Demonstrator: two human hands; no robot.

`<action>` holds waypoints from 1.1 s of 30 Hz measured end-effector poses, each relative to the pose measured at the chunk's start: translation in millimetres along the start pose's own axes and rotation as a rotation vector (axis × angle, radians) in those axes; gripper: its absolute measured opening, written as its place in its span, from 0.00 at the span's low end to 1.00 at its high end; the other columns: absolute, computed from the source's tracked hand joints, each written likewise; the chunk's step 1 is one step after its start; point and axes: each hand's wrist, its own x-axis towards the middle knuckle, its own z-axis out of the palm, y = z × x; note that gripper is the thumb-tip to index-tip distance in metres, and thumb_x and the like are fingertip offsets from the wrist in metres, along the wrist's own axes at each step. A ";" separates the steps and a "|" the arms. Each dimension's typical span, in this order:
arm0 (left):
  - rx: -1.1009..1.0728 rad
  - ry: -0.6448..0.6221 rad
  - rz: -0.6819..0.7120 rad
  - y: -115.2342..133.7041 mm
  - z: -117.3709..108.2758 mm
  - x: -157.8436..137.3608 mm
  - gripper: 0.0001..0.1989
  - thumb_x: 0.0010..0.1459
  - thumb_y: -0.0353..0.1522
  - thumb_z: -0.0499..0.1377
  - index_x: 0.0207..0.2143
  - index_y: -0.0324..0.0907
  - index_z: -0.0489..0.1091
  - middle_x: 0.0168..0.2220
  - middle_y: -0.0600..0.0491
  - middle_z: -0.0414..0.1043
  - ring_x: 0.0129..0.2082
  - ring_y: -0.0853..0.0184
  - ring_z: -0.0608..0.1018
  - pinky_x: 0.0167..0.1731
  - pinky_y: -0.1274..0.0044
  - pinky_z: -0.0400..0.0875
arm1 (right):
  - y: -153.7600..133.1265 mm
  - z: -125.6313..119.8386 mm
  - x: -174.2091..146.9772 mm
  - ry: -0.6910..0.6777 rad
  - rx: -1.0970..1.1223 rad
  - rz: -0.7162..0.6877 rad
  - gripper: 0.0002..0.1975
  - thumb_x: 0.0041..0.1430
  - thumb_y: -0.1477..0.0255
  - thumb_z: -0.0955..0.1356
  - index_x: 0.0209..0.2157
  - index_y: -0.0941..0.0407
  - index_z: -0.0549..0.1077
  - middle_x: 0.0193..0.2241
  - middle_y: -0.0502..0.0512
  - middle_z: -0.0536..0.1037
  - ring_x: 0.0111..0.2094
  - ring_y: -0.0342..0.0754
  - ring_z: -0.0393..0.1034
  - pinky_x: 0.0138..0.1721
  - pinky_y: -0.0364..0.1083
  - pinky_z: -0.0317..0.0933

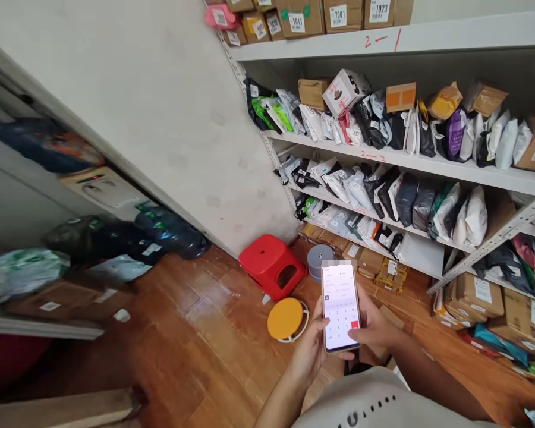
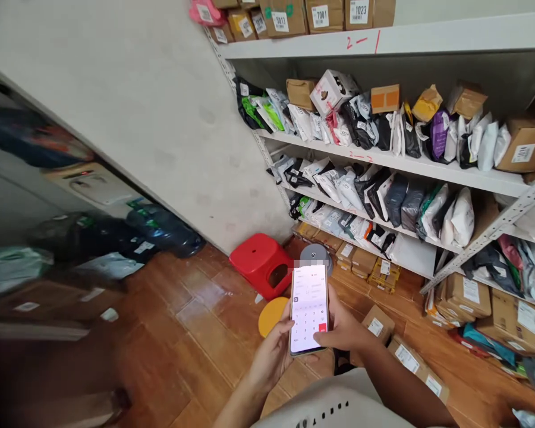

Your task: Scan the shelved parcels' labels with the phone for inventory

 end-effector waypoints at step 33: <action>0.170 -0.513 -0.407 246.0 -31.9 297.2 0.46 0.56 0.43 0.64 0.72 0.60 0.45 0.66 0.48 0.64 0.58 0.47 0.74 0.42 0.60 0.81 | -16.0 -83.8 278.1 0.668 0.051 -0.261 0.44 0.38 0.69 0.81 0.59 0.50 0.67 0.53 0.56 0.79 0.53 0.57 0.72 0.53 0.53 0.65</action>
